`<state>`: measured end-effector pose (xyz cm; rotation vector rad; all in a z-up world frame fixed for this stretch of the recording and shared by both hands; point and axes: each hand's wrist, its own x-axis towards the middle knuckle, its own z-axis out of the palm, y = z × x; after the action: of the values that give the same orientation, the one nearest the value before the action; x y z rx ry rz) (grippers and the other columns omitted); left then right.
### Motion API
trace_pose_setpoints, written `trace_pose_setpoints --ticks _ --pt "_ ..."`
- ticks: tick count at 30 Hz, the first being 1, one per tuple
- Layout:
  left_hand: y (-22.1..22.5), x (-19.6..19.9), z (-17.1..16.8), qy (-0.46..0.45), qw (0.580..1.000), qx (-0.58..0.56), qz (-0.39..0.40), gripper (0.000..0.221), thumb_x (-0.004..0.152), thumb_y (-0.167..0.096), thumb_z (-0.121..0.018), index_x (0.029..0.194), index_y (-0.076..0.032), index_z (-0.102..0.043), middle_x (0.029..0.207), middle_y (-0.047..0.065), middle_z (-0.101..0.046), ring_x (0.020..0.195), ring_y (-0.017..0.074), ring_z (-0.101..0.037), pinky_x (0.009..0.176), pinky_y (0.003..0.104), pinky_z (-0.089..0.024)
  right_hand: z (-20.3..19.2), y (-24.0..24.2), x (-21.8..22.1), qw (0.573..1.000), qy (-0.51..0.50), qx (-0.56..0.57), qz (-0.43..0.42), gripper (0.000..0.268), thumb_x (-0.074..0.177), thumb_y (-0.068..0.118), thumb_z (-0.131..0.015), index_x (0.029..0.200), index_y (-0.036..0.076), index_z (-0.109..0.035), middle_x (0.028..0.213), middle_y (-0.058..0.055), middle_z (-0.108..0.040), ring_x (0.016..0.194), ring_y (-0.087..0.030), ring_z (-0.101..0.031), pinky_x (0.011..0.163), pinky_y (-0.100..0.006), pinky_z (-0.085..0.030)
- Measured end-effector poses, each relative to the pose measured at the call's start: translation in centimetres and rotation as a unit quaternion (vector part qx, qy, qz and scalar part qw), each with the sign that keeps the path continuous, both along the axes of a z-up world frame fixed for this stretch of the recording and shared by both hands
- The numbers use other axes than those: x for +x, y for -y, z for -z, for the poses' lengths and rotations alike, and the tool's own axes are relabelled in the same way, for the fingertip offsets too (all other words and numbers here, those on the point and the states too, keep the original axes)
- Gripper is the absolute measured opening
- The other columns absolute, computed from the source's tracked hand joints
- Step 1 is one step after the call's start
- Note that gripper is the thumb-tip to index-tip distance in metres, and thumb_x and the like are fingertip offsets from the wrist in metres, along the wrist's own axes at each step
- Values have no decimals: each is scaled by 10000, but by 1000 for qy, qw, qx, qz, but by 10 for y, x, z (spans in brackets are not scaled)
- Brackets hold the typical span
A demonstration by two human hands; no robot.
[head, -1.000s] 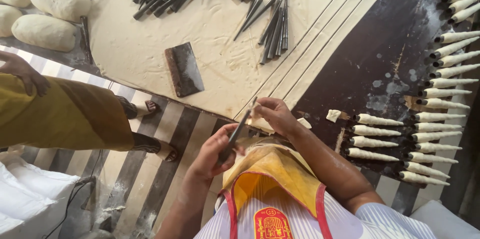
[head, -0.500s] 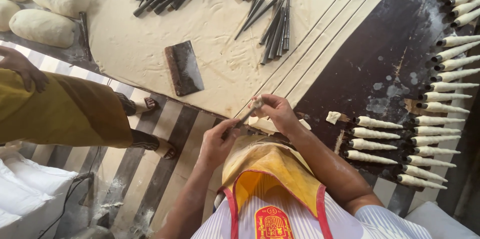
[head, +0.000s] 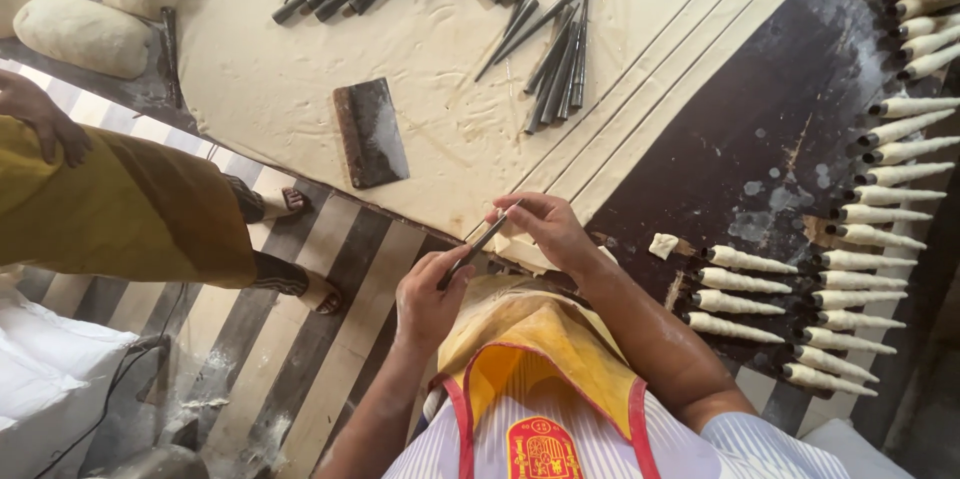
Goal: The recorder is rolling thin strips of dough around metal cones to create horn-shaped pastries.
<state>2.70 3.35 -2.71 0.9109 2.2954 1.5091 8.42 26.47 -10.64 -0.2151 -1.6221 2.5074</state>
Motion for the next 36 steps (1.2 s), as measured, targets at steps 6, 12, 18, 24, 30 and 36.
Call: trace_pose_setpoints --ticks 6,12,18,24,30,36 --pt "17 10 56 145 986 81 -28 317 932 -43 -711 1248 -29 -691 991 91 -728 835 133 -687 705 291 -572 53 -4 -1 994 106 -3 -10 171 994 114 -712 1067 -40 -723 924 -107 -753 845 -165 -705 768 -304 -579" --pt "27 17 44 670 670 309 84 349 1047 -158 -667 1282 100 -674 925 192 -755 567 122 -640 502 231 -512 39 -3 -3 975 9 -211 -69 124 1040 70 -687 1113 -29 -690 1023 -135 -751 898 -201 -714 791 -333 -585" --pt "17 18 32 67 995 34 -62 386 898 -72 -735 1277 -4 -705 1044 119 -772 879 130 -727 770 246 -572 -3 7 -8 976 59 -199 -62 266 972 59 -628 1226 -16 -663 1142 -141 -739 1016 -212 -722 922 -363 -594" --pt "20 22 24 555 802 210 67 354 960 -165 -708 1273 -1 -678 979 116 -749 773 111 -656 638 242 -530 30 6 -3 977 -24 -204 -61 279 1092 32 -623 1346 -79 -593 1217 -217 -703 1164 -295 -694 1061 -443 -552" --pt "14 22 15 178 979 83 -61 359 993 -129 -666 1312 30 -706 952 110 -705 788 97 -627 693 213 -514 -13 13 -7 973 6 -228 -48 543 1015 76 -565 1520 -32 -394 1344 -211 -679 1301 -259 -661 1147 -389 -493" --pt "16 23 32 569 802 177 -27 297 1011 -161 -593 1237 -7 -707 849 106 -694 598 92 -564 511 209 -440 9 10 -4 966 -60 -241 -66 612 1061 68 -601 1607 -22 -339 1323 -239 -662 1200 -303 -658 1076 -438 -510"
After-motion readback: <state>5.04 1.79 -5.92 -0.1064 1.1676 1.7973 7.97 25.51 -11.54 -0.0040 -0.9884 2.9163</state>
